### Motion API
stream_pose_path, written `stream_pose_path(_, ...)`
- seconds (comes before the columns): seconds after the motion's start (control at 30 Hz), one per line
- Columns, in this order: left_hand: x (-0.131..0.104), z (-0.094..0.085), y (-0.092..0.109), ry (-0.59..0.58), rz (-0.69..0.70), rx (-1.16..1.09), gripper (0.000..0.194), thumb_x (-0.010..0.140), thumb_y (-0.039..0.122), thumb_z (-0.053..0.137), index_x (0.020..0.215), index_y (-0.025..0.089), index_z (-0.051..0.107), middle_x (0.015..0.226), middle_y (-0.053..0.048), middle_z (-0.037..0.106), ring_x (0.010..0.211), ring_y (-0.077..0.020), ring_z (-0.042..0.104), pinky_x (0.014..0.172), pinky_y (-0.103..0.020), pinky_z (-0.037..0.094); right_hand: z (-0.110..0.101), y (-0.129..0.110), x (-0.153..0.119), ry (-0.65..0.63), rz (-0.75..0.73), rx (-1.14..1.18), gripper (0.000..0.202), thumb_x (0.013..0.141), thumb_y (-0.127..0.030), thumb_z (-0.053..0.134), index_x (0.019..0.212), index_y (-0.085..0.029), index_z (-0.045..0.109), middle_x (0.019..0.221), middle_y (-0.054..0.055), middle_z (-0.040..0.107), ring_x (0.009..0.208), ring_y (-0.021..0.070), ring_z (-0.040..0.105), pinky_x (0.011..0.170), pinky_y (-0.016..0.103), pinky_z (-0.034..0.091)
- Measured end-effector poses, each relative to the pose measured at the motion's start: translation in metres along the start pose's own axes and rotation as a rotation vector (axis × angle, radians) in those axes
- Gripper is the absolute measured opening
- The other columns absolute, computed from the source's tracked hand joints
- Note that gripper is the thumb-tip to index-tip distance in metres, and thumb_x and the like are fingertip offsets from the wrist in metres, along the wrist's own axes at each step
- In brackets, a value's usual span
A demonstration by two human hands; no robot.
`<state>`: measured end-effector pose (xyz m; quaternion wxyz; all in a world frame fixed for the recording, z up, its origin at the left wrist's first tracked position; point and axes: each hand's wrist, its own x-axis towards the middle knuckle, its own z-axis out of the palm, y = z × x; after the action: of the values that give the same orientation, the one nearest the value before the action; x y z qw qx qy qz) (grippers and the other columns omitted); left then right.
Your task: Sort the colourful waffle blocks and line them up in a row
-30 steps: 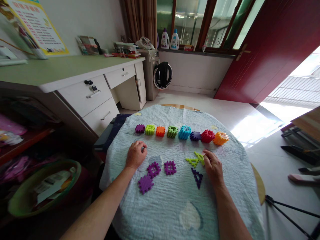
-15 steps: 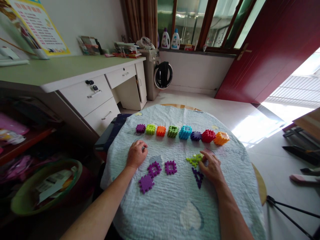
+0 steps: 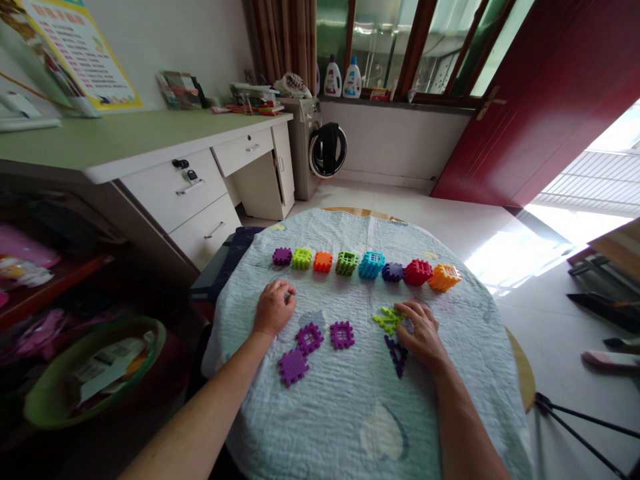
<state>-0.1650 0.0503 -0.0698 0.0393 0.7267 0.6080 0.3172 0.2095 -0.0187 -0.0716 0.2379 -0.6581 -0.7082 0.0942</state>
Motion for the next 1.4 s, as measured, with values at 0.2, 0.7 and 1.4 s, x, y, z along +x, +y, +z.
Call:
stream_pose_path(0.2, 0.000, 0.000, 0.000, 0.007, -0.005, 0.011, 0.014, 0.073, 0.014, 0.052, 0.077, 0.021, 0.063, 0.092, -0.006, 0.064, 0.091, -0.0232, 0.058, 0.088, -0.036, 0.046, 0.000, 0.003, -0.001, 0.031, 0.029, 0.049, 0.032, 0.078, -0.035, 0.055, 0.107, -0.027, 0.065, 0.114, 0.007, 0.061, 0.119, 0.0289, 0.047, 0.104, 0.049, 0.033)
stream_pose_path(0.7, 0.000, 0.000, 0.000, -0.008, -0.013, 0.005, 0.015, 0.074, 0.014, 0.051, 0.077, 0.021, 0.064, 0.093, -0.006, 0.064, 0.093, -0.0229, 0.058, 0.090, -0.036, 0.046, -0.005, -0.021, -0.006, -0.043, -0.041, 0.114, 0.046, 0.075, -0.030, 0.057, 0.120, -0.025, 0.059, 0.120, 0.007, 0.057, 0.117, 0.0276, 0.049, 0.104, 0.046, 0.036)
stream_pose_path(1.4, 0.000, -0.001, 0.002, -0.013, -0.023, 0.007, 0.014, 0.074, 0.013, 0.051, 0.076, 0.021, 0.063, 0.092, -0.006, 0.064, 0.092, -0.0228, 0.057, 0.091, -0.036, 0.046, 0.001, -0.027, 0.000, 0.015, -0.083, 0.047, 0.026, 0.080, -0.032, 0.059, 0.104, -0.026, 0.068, 0.101, 0.006, 0.066, 0.102, 0.0254, 0.055, 0.096, 0.045, 0.038)
